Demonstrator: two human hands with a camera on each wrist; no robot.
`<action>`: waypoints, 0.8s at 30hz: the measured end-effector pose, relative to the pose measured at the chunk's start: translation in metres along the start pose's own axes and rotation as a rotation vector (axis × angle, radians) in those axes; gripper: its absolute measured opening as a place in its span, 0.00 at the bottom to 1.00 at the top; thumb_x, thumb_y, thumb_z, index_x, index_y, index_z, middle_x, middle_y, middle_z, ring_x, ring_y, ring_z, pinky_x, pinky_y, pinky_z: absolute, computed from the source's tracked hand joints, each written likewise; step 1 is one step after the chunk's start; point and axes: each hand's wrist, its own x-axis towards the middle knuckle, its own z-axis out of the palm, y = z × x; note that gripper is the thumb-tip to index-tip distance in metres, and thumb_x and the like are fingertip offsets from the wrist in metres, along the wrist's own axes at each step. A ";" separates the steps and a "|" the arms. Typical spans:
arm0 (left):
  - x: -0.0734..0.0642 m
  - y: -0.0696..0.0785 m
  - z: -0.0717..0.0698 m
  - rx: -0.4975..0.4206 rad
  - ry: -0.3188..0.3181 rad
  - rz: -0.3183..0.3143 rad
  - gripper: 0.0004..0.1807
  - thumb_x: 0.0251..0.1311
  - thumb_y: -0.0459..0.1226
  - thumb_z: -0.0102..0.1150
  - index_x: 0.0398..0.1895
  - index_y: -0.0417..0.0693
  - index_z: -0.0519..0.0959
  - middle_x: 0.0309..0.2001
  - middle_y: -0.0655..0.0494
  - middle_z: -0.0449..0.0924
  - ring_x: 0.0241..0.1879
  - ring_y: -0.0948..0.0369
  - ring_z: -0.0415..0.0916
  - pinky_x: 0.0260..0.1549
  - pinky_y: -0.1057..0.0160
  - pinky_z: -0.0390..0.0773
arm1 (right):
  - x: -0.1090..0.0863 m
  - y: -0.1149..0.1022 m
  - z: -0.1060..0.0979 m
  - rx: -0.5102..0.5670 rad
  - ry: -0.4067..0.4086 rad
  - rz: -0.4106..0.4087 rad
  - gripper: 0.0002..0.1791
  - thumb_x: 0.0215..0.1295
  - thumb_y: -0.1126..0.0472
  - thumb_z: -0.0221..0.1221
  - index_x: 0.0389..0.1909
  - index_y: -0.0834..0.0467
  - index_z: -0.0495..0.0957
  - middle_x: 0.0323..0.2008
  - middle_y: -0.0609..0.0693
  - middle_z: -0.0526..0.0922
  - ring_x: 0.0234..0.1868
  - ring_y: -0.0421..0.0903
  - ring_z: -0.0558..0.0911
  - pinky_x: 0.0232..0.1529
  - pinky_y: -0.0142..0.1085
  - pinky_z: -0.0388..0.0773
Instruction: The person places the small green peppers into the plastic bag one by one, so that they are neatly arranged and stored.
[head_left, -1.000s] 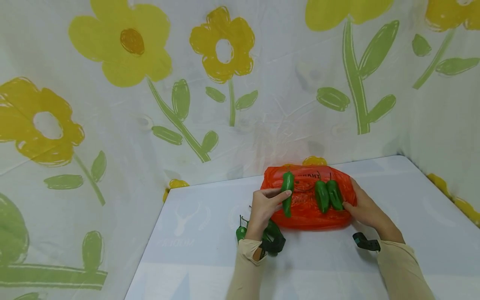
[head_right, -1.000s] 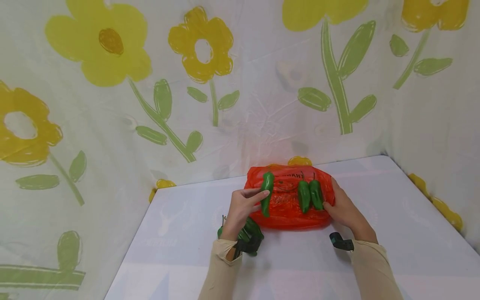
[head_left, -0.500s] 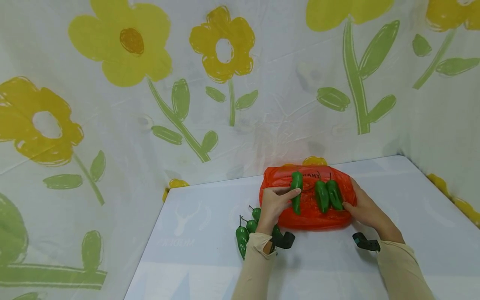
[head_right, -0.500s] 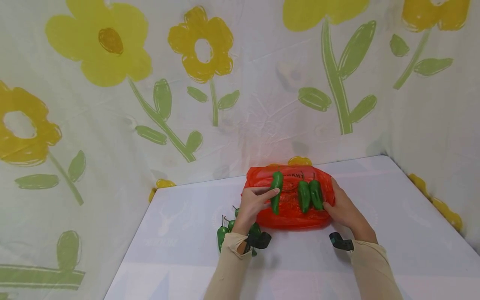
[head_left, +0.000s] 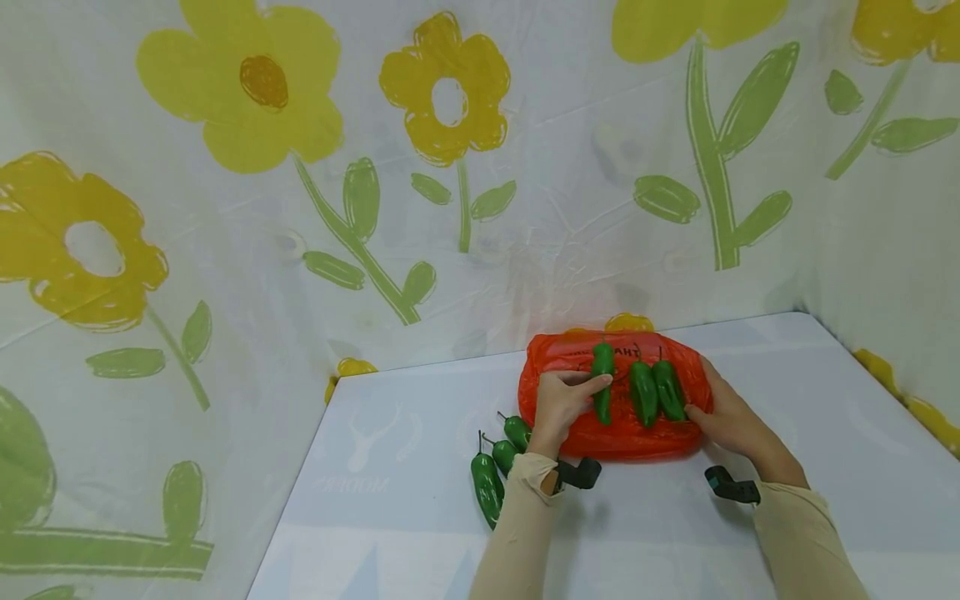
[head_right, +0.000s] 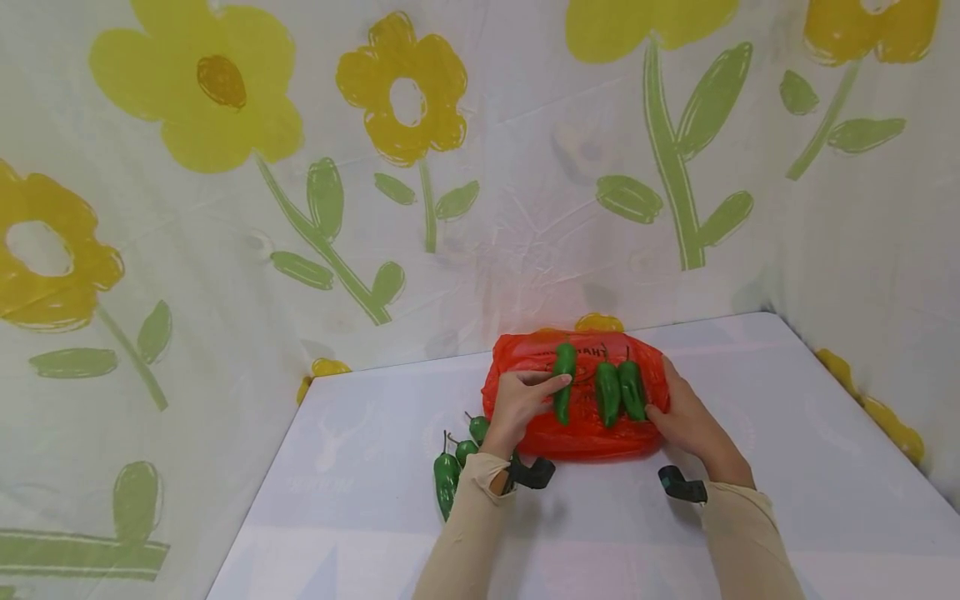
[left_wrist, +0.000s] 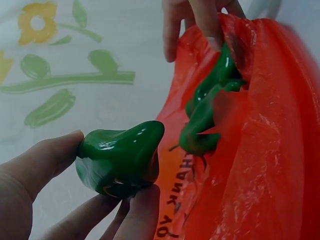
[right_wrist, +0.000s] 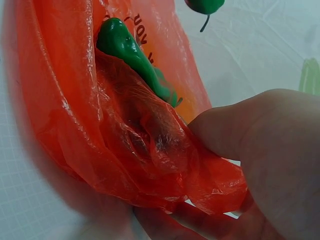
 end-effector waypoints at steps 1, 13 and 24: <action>0.001 -0.001 0.001 0.004 0.003 -0.005 0.17 0.54 0.44 0.80 0.42 0.43 0.91 0.40 0.53 0.90 0.34 0.62 0.86 0.42 0.54 0.89 | 0.000 0.000 0.000 0.000 0.001 0.001 0.54 0.69 0.71 0.57 0.82 0.65 0.29 0.79 0.76 0.46 0.76 0.78 0.53 0.68 0.75 0.57; 0.007 -0.007 0.014 0.018 0.046 -0.005 0.14 0.53 0.42 0.80 0.37 0.42 0.91 0.36 0.54 0.90 0.30 0.64 0.85 0.35 0.60 0.89 | 0.000 0.001 0.000 -0.006 0.003 -0.003 0.54 0.69 0.71 0.58 0.82 0.66 0.29 0.79 0.76 0.46 0.76 0.79 0.53 0.68 0.75 0.57; 0.013 -0.011 0.027 0.051 0.066 -0.009 0.13 0.54 0.42 0.79 0.37 0.43 0.91 0.35 0.56 0.90 0.30 0.65 0.80 0.35 0.61 0.88 | 0.001 0.003 0.001 -0.010 -0.001 0.000 0.54 0.69 0.70 0.57 0.82 0.65 0.28 0.79 0.76 0.46 0.76 0.79 0.53 0.68 0.75 0.58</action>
